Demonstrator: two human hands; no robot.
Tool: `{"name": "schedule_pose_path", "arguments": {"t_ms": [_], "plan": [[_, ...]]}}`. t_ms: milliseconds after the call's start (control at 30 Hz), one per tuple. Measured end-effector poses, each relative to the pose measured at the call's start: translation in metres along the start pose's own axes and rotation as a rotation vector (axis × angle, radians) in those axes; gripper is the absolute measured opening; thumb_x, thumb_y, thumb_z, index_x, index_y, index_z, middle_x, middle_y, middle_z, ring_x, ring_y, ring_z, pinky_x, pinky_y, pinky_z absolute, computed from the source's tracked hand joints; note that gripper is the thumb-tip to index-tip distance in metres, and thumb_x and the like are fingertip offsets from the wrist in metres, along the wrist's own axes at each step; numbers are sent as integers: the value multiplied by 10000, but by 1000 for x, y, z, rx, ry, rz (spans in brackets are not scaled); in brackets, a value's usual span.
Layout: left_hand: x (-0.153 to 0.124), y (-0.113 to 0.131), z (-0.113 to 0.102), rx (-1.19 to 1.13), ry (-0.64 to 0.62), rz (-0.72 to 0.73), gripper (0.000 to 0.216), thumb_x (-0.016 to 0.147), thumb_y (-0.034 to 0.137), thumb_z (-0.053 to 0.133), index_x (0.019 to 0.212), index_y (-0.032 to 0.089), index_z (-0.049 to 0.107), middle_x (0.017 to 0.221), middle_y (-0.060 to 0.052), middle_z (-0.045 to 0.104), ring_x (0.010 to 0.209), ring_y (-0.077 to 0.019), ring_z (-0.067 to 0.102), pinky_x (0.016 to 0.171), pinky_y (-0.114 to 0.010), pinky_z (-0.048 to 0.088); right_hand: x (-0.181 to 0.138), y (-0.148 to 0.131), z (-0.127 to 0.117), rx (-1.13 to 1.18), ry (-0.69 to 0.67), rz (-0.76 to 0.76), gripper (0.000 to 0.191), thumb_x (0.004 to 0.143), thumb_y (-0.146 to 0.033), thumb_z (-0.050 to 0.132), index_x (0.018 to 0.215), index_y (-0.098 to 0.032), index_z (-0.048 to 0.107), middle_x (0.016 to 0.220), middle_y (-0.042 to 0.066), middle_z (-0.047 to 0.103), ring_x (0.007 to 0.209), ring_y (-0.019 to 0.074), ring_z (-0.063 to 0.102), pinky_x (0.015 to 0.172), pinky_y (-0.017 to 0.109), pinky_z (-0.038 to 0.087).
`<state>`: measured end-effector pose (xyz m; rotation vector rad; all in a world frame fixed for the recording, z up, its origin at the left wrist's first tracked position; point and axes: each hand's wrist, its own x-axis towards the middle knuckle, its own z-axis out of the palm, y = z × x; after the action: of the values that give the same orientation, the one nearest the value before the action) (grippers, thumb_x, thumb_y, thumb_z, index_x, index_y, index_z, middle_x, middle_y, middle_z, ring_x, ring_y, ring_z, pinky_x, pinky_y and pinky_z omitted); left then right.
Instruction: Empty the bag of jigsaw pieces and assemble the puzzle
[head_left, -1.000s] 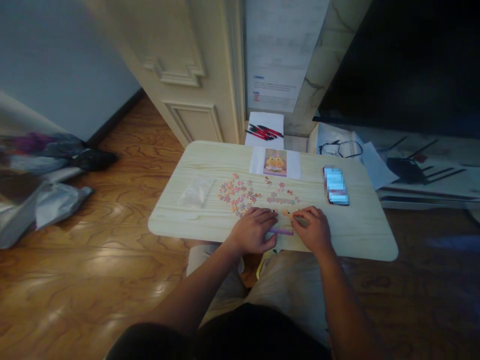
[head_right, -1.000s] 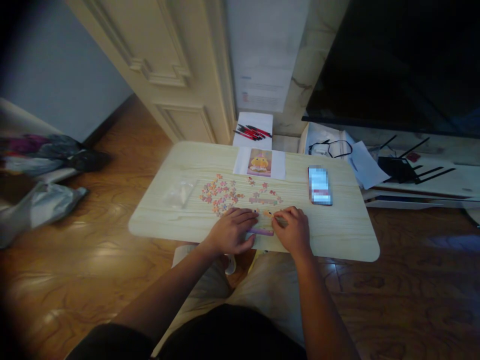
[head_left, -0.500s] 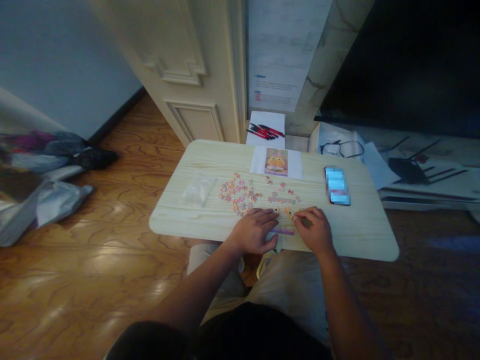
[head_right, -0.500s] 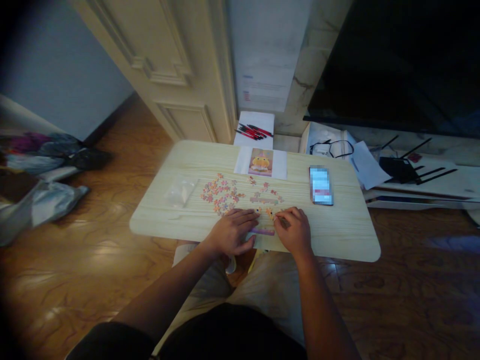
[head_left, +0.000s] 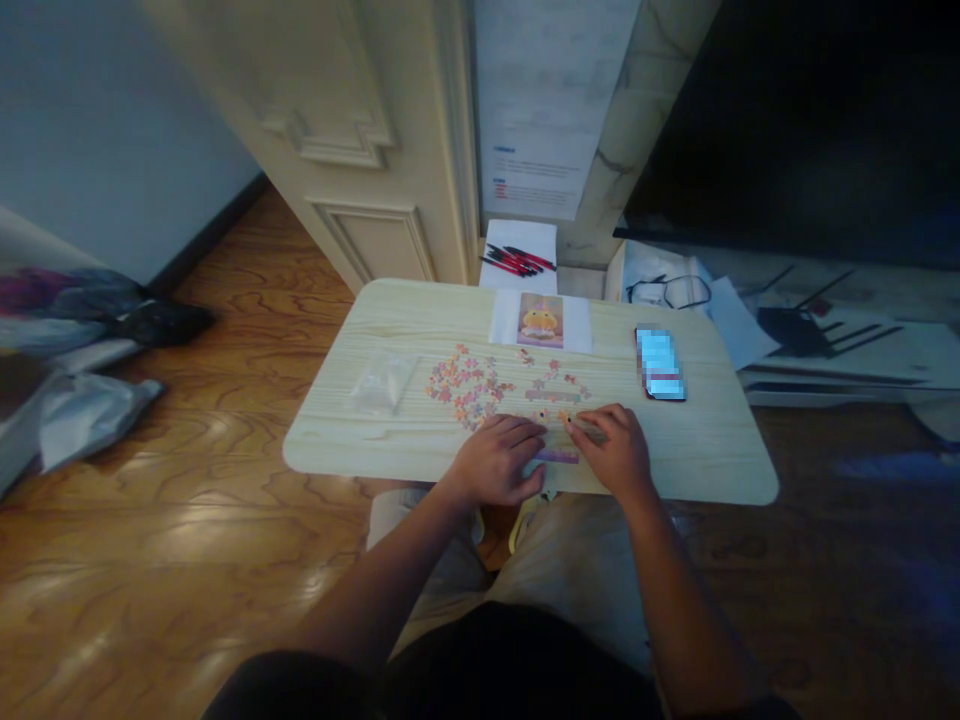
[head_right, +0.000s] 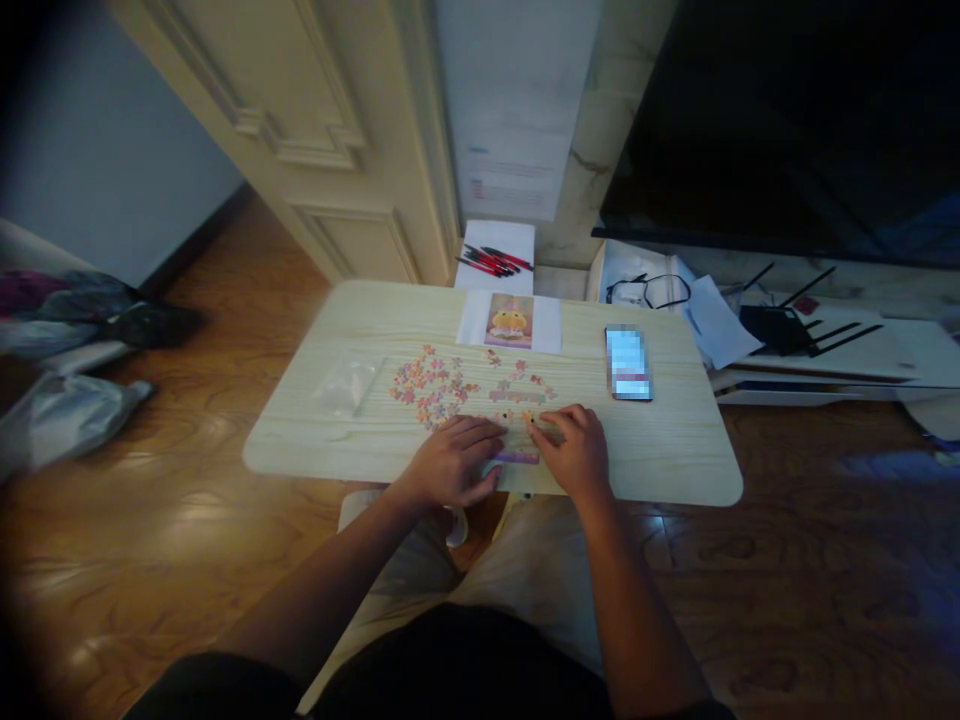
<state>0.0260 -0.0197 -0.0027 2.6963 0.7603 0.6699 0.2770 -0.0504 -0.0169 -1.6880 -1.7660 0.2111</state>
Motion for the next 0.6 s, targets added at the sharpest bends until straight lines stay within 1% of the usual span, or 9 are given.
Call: {"name": "schedule_pose_path", "arguments": {"t_ms": [100,233,333,433,600], "plan": [[1,-1,0,8,-1,-9,345,928,409,579,1160,190,710,1349,-119,695,1254,-310,639,1076,-499,493,1,0,1,-47,-33,-42,191,901,-412,757,1032,-280,801,1002,70,657,985,269,599,948,457,510],[2,-1,1,-1,-24,-30,371,934,420,577,1190,186,710,1333,-115,704,1253,-309,639,1063,-494,499,2,2,1,-49,-44,-67,144,917,-306,724,1032,-289,809,1014,61,653,987,259,591,941,448,508],[4,-1,1,5,-47,-52,448,934,435,572,1296,193,675,1408,-110,665,1274,-328,615,1060,-517,490,3,3,1,-22,-34,-78,168,917,-251,701,1045,-278,806,1011,60,655,991,257,594,934,441,510],[6,-1,1,3,-77,-50,534,935,437,564,1408,194,611,1451,-111,633,1301,-335,590,1083,-525,472,2,3,1,-10,-25,-72,189,904,-236,710,1067,-271,799,1013,62,658,994,261,597,935,443,511],[5,-2,2,-21,-79,-20,539,921,418,572,1399,172,614,1401,-137,639,1348,-326,554,1144,-502,434,2,3,2,-20,-26,-70,156,905,-256,725,1039,-276,802,1008,65,656,986,264,595,937,451,509]]}}
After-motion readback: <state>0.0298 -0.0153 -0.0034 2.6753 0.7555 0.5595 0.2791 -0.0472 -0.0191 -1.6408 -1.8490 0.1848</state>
